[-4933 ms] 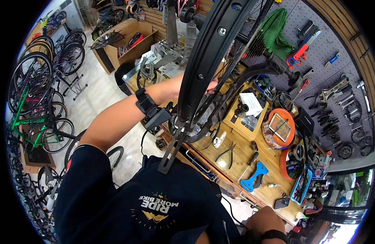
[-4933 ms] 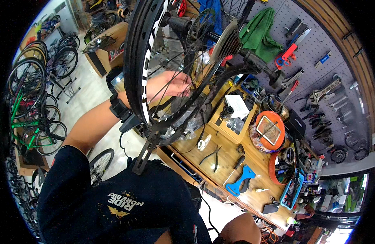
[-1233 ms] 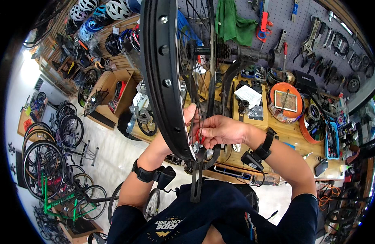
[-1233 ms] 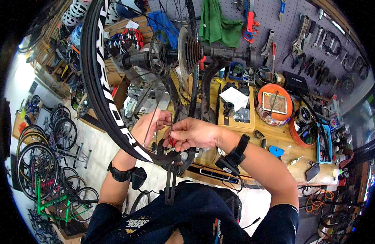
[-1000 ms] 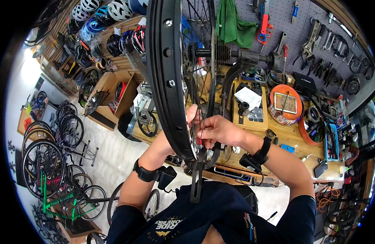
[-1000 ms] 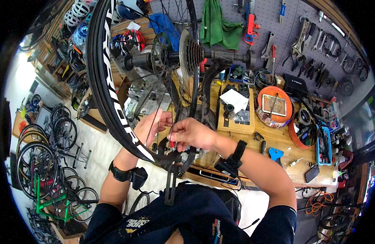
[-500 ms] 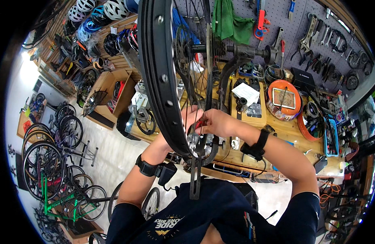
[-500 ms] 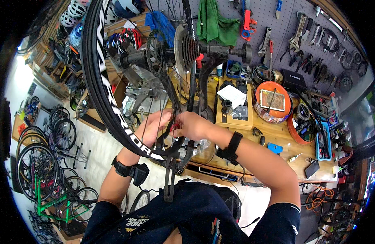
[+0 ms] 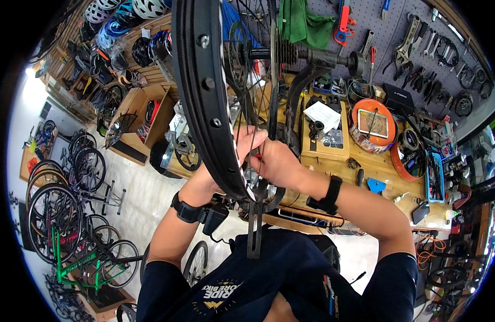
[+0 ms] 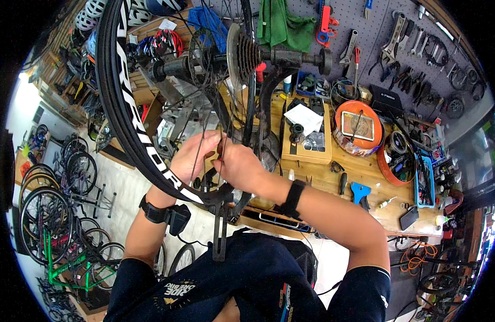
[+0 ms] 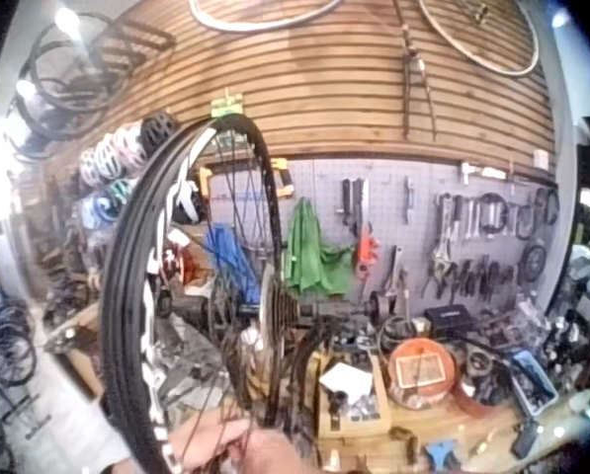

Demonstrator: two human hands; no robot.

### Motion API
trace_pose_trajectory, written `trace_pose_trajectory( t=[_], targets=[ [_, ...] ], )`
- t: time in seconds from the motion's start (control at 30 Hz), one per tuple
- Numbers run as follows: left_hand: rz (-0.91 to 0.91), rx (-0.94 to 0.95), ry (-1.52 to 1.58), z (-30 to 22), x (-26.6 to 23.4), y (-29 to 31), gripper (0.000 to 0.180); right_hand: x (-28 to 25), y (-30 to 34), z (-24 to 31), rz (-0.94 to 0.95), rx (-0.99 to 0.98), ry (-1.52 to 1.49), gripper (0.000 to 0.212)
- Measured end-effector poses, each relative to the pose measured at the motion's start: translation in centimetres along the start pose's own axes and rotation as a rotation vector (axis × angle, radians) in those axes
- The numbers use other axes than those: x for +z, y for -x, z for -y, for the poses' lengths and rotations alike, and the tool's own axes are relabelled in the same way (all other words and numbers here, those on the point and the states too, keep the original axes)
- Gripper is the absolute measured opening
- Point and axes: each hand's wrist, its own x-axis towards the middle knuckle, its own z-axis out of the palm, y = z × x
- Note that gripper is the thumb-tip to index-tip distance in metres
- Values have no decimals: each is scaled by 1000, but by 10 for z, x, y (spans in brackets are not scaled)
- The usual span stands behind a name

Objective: The person adjusts the tension of the spokes on a bicycle wheel using a red tool while the wheel is held in a truing stand.

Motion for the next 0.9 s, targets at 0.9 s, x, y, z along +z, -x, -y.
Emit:
trace_pose_trajectory(
  t=[0.9],
  targets=[
    [73, -85, 0, -21, 5, 7, 47, -18, -4, -21, 266, 159, -109, 48]
  ],
)
